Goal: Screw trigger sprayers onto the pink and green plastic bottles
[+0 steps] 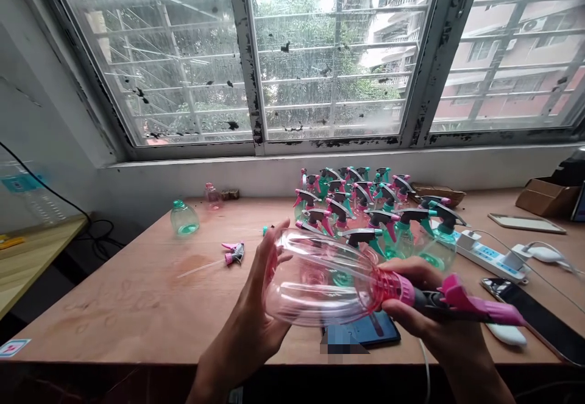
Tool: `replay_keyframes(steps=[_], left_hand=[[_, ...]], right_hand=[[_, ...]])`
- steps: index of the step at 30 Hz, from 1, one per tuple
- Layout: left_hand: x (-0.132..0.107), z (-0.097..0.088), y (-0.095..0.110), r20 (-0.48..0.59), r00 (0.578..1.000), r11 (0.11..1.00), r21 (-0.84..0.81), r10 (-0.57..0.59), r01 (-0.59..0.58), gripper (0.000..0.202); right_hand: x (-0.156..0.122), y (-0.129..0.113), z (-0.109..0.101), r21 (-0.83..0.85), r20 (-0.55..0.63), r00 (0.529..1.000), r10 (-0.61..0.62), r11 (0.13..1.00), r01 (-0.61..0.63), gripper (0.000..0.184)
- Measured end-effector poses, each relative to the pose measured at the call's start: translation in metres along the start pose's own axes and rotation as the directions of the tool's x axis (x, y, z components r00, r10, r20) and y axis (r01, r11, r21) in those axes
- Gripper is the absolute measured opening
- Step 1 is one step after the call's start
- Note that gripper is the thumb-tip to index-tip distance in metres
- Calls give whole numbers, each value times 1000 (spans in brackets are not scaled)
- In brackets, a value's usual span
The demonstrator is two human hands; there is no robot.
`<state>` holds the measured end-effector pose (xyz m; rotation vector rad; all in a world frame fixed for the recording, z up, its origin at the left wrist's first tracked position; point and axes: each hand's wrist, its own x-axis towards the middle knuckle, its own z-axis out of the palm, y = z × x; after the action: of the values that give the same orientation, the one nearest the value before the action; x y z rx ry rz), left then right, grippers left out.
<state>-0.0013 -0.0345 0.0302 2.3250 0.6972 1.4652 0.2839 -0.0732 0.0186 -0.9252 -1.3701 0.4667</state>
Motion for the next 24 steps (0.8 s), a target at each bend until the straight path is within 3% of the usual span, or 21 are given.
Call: replay_keyframes(steps=[2,4,6,9,11,14,18,20,22,24], left_hand=[[0,1,-2,-45,999,999,39,-26,28,96],[2,-1,-1,-50,997,994,83,-64,68,115],[5,-6,2,17,996,992,88,-92,90,135],[11,-10,5,60,988,985,107,-139,132,115],[13,-8,4,22,988,980,132,-154,150,98],[11,0,-3,-34,991,981,145,-126,130,94],[5,6,-9,-137,987,975,191,-83,109,82],[3,6,-7,-104,991,975,195,-87,106,99],[4,5,-5,-82,992,982,150,-99,111,122],[6,4,-3,-104,987,988,82,-121,130,126]], right_hand=[[-2,0,0,-91,28,999,-17,996,20,26],[-6,1,-2,-197,36,997,-74,977,79,23],[-10,3,-5,-296,28,990,-136,945,138,26],[-13,5,-9,-358,22,987,-158,921,156,31],[-11,5,-8,-310,-10,994,-105,946,96,33],[-4,1,0,-36,1,996,94,995,-94,35],[1,-3,14,258,133,943,306,908,-331,34],[1,-3,17,254,120,944,309,909,-330,31],[0,0,16,166,73,970,233,956,-242,29],[1,4,13,51,26,989,142,988,-144,30]])
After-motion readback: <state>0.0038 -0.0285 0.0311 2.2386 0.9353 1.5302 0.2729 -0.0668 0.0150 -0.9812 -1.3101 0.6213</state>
